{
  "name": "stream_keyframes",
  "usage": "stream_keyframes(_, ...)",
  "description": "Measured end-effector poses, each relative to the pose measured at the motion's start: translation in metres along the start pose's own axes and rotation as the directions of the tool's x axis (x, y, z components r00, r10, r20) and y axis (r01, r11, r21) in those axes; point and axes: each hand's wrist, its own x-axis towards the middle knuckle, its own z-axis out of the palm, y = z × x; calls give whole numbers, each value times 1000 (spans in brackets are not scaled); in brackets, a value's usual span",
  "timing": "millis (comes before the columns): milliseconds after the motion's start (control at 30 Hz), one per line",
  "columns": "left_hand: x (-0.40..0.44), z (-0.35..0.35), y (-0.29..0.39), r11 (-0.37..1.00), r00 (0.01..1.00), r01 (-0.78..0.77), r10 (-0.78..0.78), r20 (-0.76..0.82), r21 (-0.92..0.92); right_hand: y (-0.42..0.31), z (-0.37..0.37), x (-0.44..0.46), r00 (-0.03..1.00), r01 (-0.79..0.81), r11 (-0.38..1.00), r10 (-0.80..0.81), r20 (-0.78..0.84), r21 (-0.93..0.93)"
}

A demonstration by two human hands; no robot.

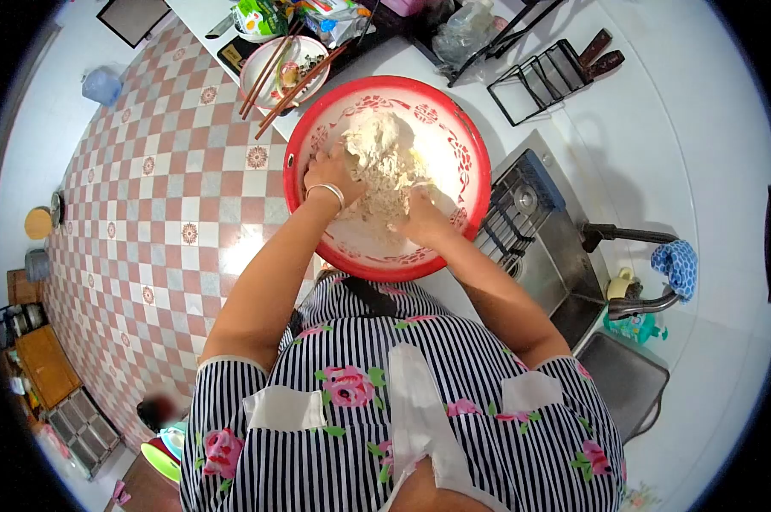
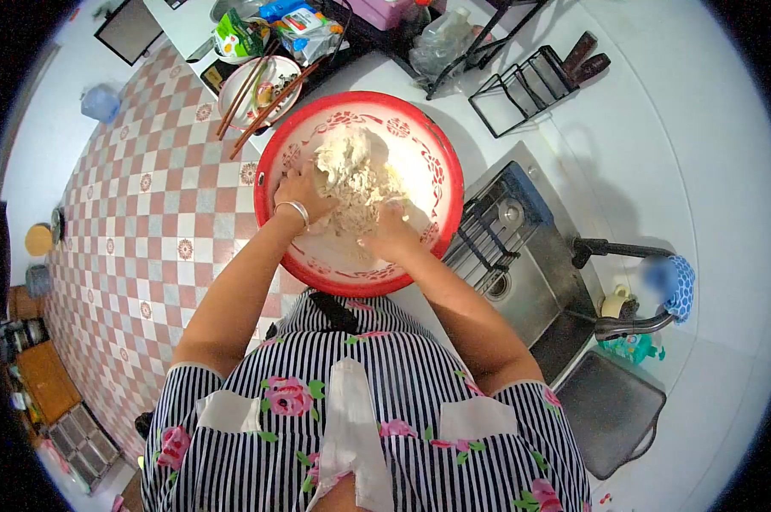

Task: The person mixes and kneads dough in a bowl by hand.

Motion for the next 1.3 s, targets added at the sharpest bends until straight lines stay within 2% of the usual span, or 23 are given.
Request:
stream_keyframes(33,1,-3,4,999,999,34,-34,18,3,-12,-9,-6,996,-68,998,69,62,-16)
stream_keyframes(133,-2,5,2,1000,999,9,-9,-34,1,-4,-11,13,990,-45,999,41,-136,-22)
stream_keyframes(233,4,5,-4,997,997,-67,68,-25,39,-3,-8,35,914,204,979,-189,-359,4)
stream_keyframes(267,9,5,-5,996,996,-83,82,17,37,-7,-12,40,983,121,982,-97,-158,148)
stream_keyframes(367,28,-2,-17,993,989,-117,115,92,16,-16,11,31,968,112,990,-129,-217,-91)
stream_keyframes(400,31,-1,-19,991,988,-131,131,85,1,-14,15,27,978,95,986,-118,-170,-139)
stream_keyframes(500,39,1,-21,991,988,-128,130,81,-27,2,14,22,994,106,992,-105,-19,72)
stream_keyframes(600,45,1,-24,988,987,-130,137,80,-81,8,6,22,988,86,992,-73,134,-94)
stream_keyframes(633,47,1,-26,985,986,-137,145,77,-103,2,5,17,988,131,987,-121,99,-95)
stream_keyframes(733,49,3,-27,950,965,-257,244,-92,-175,-11,7,9,967,250,962,-253,-13,-105)
stream_keyframes(800,48,-9,-24,959,963,-261,252,-90,-110,-5,23,15,944,309,944,-319,-85,-113)
stream_keyframes(833,44,-19,-19,961,962,-264,257,-90,-78,-13,19,12,946,321,929,-324,15,-184)
stream_keyframes(900,32,-33,-6,956,930,-291,272,-246,-44,-25,11,4,930,358,879,-305,207,-315)
stream_keyframes(1000,11,-26,-6,930,845,-361,360,-395,74,-3,10,9,917,360,921,-320,238,-149)
stream_keyframes(1033,-2,-27,-6,915,811,-383,399,-428,127,4,4,12,918,382,915,-359,169,-132)
stream_keyframes(1067,-19,-28,-3,939,922,-337,343,-178,62,13,-5,17,914,404,908,-395,97,-113)
stream_keyframes(1100,-38,-35,4,962,958,-273,271,90,12,21,-12,19,905,426,900,-426,24,-97)
stream_keyframes(1133,-42,-19,0,949,938,-293,262,225,119,24,-18,19,936,346,919,-352,0,-188)
stream_keyframes(1200,-43,36,-10,923,936,-300,236,262,240,25,-28,16,976,168,918,-207,-72,-360)
stream_keyframes(1267,-39,80,-14,930,969,-247,239,61,273,12,-16,14,999,33,953,-36,-6,-301)
stream_keyframes(1300,-40,80,-8,964,975,-212,198,97,163,5,-6,11,998,-42,960,53,33,-276)
